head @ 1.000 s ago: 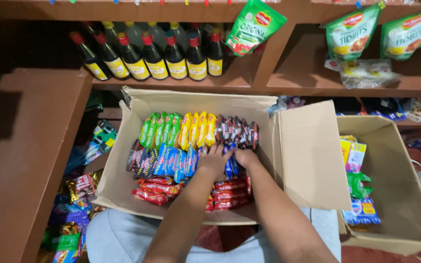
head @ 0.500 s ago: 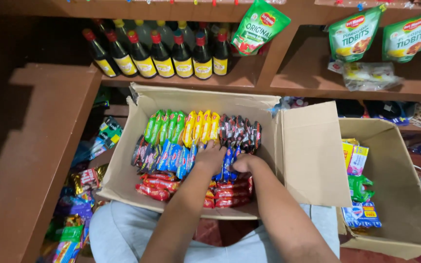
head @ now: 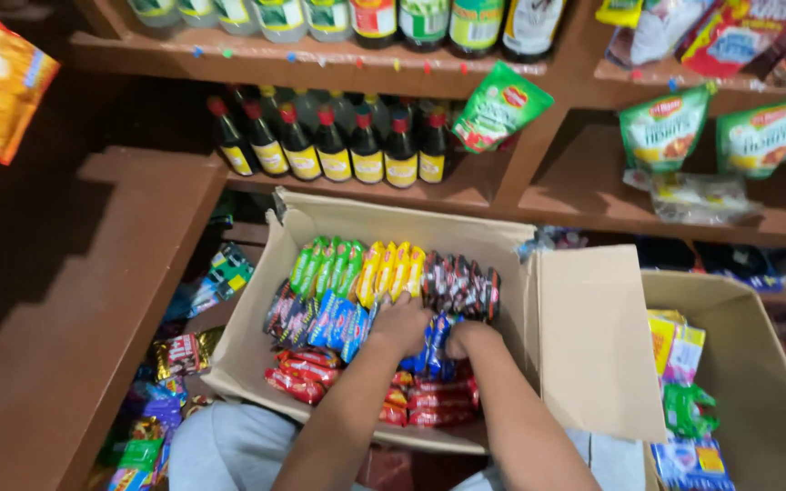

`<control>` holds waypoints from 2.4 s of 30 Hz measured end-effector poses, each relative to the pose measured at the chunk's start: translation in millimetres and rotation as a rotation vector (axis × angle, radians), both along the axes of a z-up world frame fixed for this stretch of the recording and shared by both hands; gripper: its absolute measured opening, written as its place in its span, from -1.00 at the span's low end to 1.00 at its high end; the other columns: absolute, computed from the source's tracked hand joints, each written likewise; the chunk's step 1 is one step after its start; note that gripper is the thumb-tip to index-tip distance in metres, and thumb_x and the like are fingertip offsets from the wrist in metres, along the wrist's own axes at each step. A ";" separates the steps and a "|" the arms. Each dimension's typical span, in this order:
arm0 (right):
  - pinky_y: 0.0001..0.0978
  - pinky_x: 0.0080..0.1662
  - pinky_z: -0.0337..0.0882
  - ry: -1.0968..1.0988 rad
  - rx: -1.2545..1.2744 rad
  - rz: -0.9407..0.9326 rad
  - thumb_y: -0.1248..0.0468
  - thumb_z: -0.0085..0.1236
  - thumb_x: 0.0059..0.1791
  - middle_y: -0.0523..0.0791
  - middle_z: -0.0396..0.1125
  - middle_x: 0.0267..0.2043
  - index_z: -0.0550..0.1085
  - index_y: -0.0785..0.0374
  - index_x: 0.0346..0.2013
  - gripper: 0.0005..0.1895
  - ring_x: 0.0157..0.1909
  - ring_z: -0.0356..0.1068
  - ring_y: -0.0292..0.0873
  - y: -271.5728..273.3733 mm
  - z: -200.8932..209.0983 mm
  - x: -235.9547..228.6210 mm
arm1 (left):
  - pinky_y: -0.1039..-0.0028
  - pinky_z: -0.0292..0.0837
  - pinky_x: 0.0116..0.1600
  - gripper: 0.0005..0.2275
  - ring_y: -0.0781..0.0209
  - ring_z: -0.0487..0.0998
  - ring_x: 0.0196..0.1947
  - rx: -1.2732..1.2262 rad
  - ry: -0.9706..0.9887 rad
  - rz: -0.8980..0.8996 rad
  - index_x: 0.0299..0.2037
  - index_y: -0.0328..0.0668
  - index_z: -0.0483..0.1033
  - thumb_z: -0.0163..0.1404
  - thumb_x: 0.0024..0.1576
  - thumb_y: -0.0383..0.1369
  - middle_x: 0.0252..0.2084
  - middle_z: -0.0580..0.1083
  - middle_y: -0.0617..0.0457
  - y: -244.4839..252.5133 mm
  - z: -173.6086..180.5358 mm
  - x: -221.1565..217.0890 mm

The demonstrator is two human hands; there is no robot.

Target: Organizing and stocking instant noodle packets and other snacks into a box and onto shelves in a pantry or small grocery store environment.

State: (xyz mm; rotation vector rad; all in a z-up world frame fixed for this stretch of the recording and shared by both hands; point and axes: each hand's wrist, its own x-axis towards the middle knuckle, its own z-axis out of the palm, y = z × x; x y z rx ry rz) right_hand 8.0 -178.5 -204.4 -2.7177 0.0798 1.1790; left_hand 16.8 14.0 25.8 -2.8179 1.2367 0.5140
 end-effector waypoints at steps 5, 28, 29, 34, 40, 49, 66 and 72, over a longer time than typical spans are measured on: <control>-0.13 -0.09 0.58 0.015 0.088 -0.395 -0.12 0.29 -0.12 0.06 0.56 -0.23 0.64 0.33 -0.30 -0.49 -0.20 0.59 0.02 -21.8 160.0 -38.5 | -0.04 0.30 0.26 -0.71 -0.10 0.43 0.20 -0.026 0.161 0.078 -0.01 -0.04 0.59 0.12 0.05 -0.27 0.09 0.49 -0.06 23.9 50.1 3.8; -0.16 0.10 0.53 -0.005 0.069 -0.421 -0.29 0.06 -0.06 0.14 0.62 -0.07 0.70 0.44 -0.15 -0.21 0.01 0.63 0.07 26.4 183.5 -9.2 | 0.13 0.49 -0.03 -0.75 -0.17 0.59 -0.10 -0.607 0.257 0.323 -0.15 -0.23 0.52 0.18 0.06 -0.28 -0.14 0.57 -0.15 81.7 13.4 -12.6; -0.15 0.14 0.50 -0.020 0.036 -0.438 -0.27 0.08 -0.06 0.14 0.59 -0.02 0.67 0.41 -0.10 -0.25 0.07 0.60 0.08 25.2 182.6 -11.2 | 0.14 0.50 -0.03 -0.76 -0.15 0.60 -0.11 -0.630 0.266 0.336 -0.16 -0.23 0.53 0.18 0.06 -0.28 -0.15 0.57 -0.15 82.2 13.3 -13.9; -0.13 0.37 0.22 -0.058 -0.009 -0.404 -0.25 0.07 -0.03 0.14 0.18 0.39 0.44 0.18 0.25 -0.26 0.42 0.19 0.13 -4.0 136.2 -7.6 | 0.12 0.48 -0.02 -0.77 -0.17 0.59 -0.10 -0.614 0.277 0.301 -0.21 -0.23 0.54 0.19 0.04 -0.27 -0.16 0.56 -0.16 76.0 19.9 -10.2; -0.12 0.47 -0.06 0.005 0.063 -0.426 -0.39 0.07 -0.03 0.14 -0.22 0.57 0.06 0.21 0.48 0.04 0.58 -0.19 0.12 -0.2 103.1 -1.7 | 0.11 0.48 -0.03 -0.76 -0.20 0.57 -0.11 -0.625 0.290 0.264 -0.17 -0.22 0.56 0.18 0.05 -0.26 -0.15 0.57 -0.17 72.6 23.1 -8.8; 0.23 0.10 0.43 -0.041 0.686 -1.009 -0.08 0.18 -0.11 -0.02 0.28 0.29 0.24 -0.01 0.35 -0.24 0.21 0.33 0.11 46.7 178.9 -15.8 | 0.11 0.47 -0.03 -0.76 -0.19 0.57 -0.12 -0.587 0.306 0.277 -0.20 -0.25 0.55 0.18 0.05 -0.26 -0.18 0.56 -0.18 73.5 31.0 -13.6; -0.05 -0.20 0.68 -0.206 0.691 -0.757 0.22 0.41 -0.14 -0.03 0.47 -0.21 0.53 0.43 -0.17 -0.62 -0.17 0.52 -0.07 35.1 132.2 -26.3 | 0.06 0.45 -0.01 -0.75 -0.24 0.55 -0.09 -0.465 0.332 0.259 -0.22 -0.24 0.56 0.16 0.04 -0.22 -0.16 0.55 -0.21 70.2 18.9 -12.5; 0.03 -0.17 0.67 -0.153 0.776 -1.200 0.40 0.51 -0.31 -0.11 0.40 0.06 0.32 0.16 0.12 -0.23 -0.10 0.50 -0.11 32.8 114.8 -34.7 | 0.03 0.45 -0.01 -0.74 -0.26 0.55 -0.10 -0.422 0.352 0.254 -0.20 -0.24 0.57 0.18 0.03 -0.23 -0.17 0.55 -0.23 70.6 13.9 -14.0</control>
